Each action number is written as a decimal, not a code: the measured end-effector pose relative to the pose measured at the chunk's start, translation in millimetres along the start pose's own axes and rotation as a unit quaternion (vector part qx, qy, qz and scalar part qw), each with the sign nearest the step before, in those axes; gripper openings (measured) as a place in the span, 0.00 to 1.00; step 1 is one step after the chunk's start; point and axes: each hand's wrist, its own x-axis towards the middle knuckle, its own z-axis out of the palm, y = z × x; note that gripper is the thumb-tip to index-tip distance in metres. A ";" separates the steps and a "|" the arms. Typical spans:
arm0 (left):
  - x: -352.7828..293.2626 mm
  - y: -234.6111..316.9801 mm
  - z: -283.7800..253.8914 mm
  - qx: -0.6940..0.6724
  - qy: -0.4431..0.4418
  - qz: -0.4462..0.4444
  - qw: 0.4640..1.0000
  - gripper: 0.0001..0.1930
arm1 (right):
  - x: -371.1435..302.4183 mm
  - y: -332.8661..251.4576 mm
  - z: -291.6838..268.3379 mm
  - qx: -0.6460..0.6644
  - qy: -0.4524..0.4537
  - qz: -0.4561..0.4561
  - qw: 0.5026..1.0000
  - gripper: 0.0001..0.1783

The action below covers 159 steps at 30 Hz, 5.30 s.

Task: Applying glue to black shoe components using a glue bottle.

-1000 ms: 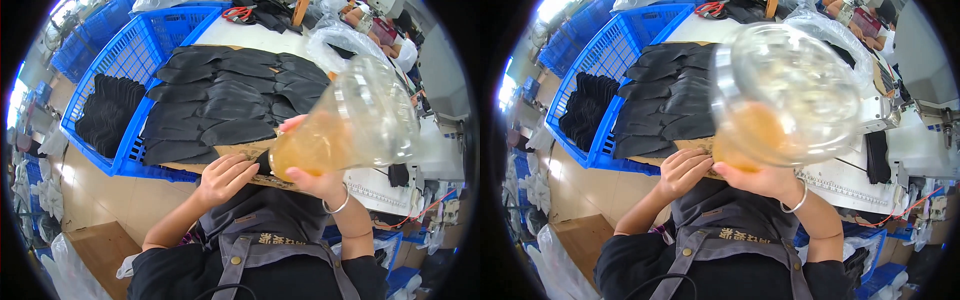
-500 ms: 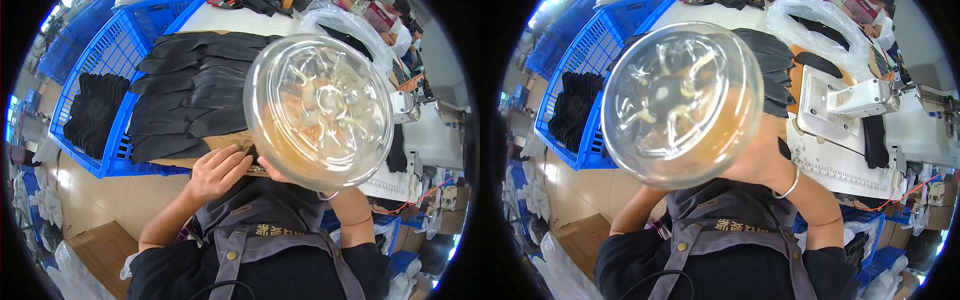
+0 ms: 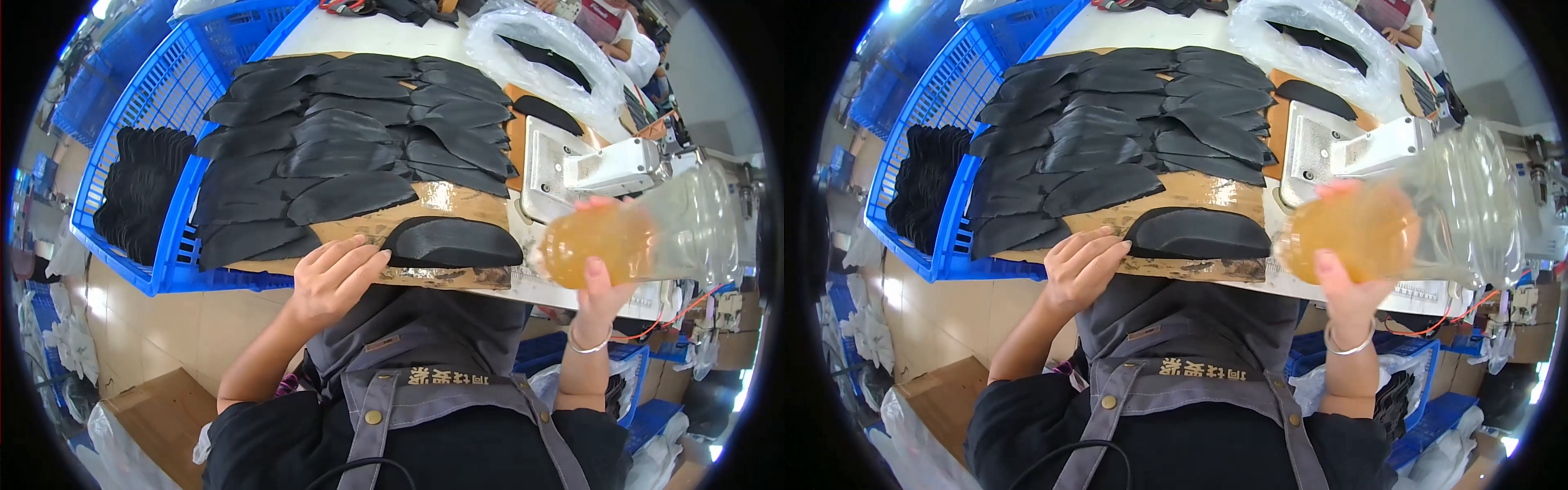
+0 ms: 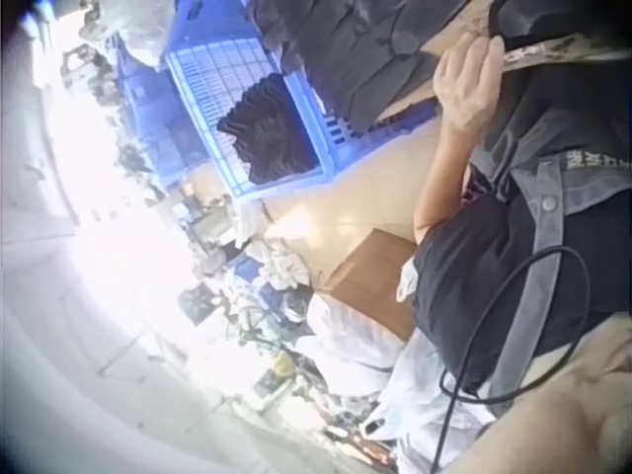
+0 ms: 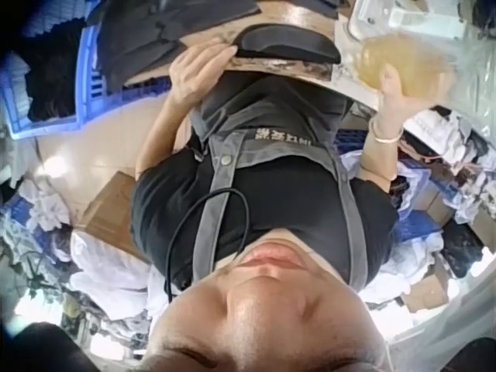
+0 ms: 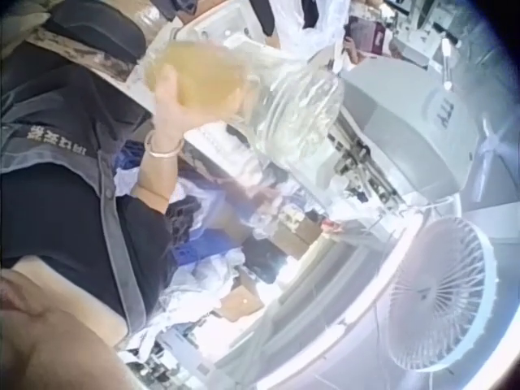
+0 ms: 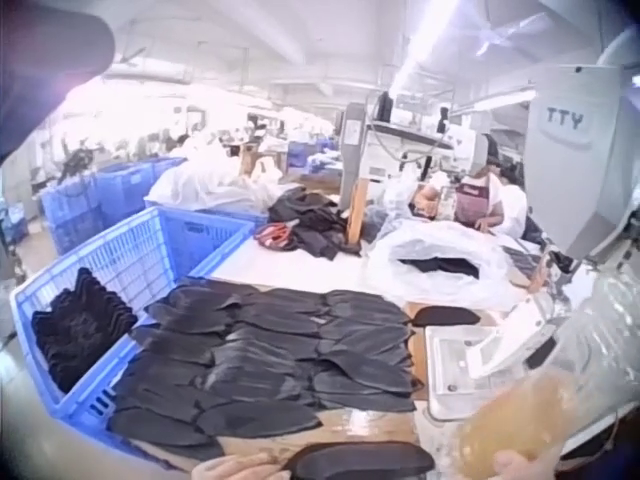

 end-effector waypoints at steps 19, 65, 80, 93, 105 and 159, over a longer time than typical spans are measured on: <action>18.1 7.6 -9.2 -0.023 -0.030 -0.041 0.998 0.12 | -17.5 15.5 -32.2 -0.334 -0.139 -0.033 0.932 0.39; 87.5 -28.7 -35.0 -0.180 0.153 -0.284 0.929 0.07 | -43.7 28.7 -15.1 0.361 -0.015 0.275 0.891 0.45; 1.3 -96.6 -79.6 0.196 -0.033 -0.240 0.950 0.10 | -37.2 29.6 -18.1 0.358 -0.068 0.267 0.892 0.42; -0.9 -104.2 -79.0 0.166 -0.015 -0.316 0.934 0.17 | -36.0 25.0 -24.9 0.336 -0.038 0.253 0.906 0.44; 16.2 -5.4 -13.8 -0.059 -0.032 -0.011 0.998 0.14 | -1.3 10.0 41.8 0.210 -0.041 0.068 0.974 0.43; 3.8 6.8 -2.2 -0.046 -0.020 -0.083 0.995 0.11 | 1.3 -6.9 26.7 -0.445 -0.227 -0.273 0.822 0.36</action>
